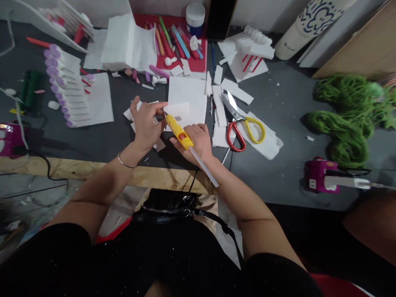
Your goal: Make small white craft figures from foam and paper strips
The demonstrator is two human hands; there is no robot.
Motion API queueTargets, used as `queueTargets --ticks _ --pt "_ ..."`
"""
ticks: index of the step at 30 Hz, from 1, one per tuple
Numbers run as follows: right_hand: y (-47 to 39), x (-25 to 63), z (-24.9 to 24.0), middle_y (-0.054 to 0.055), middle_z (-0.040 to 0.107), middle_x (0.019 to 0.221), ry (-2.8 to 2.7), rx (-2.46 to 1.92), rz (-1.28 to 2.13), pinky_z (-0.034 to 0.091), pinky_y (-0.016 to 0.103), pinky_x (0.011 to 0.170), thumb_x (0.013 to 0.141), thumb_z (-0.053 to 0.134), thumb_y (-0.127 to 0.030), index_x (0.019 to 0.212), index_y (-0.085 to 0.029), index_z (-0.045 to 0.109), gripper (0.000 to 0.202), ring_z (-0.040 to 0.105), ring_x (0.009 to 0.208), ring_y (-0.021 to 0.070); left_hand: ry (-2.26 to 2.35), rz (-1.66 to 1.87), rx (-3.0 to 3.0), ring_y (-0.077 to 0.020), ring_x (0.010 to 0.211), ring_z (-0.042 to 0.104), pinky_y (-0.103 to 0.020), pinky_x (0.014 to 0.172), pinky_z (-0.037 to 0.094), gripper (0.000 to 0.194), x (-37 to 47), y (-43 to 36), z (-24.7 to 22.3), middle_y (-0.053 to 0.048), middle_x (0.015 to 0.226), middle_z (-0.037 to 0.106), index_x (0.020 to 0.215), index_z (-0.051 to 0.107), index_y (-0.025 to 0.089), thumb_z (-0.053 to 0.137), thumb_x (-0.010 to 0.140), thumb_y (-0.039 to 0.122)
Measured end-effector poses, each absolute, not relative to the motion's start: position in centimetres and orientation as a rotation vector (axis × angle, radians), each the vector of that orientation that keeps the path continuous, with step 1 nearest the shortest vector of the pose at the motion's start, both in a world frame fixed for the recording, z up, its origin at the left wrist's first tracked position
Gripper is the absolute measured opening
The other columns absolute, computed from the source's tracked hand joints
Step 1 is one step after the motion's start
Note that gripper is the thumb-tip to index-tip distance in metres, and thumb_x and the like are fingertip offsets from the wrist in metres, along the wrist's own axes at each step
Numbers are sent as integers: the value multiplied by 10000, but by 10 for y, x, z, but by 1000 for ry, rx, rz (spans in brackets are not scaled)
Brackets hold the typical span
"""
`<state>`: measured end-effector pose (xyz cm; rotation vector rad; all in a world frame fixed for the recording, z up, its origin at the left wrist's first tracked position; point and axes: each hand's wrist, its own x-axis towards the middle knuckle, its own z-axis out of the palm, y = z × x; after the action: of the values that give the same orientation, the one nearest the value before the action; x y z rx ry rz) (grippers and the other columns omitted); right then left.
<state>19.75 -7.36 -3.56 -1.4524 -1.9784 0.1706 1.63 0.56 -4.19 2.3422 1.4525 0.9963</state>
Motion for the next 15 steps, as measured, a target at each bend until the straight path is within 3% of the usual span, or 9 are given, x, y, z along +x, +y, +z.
queueTargets --ticks 9,15 --pt "-74 196 -33 14 584 686 -1978 -1480 176 425 411 806 1035 325 -618 730 -270 429 475 555 680 203 1481 981 2326 -255 1066 710 -575 1293 273 310 17 5 -40 -1 950 767 1242 650 320 531 1019 499" --pt "-75 197 -31 29 579 712 -2009 -1552 253 446 455 845 1025 424 -570 743 -270 467 414 576 731 225 1520 936 2296 -275 1070 713 -595 1291 284 281 18 2 -34 -8 953 773 1218 653 348 541 1003 490"
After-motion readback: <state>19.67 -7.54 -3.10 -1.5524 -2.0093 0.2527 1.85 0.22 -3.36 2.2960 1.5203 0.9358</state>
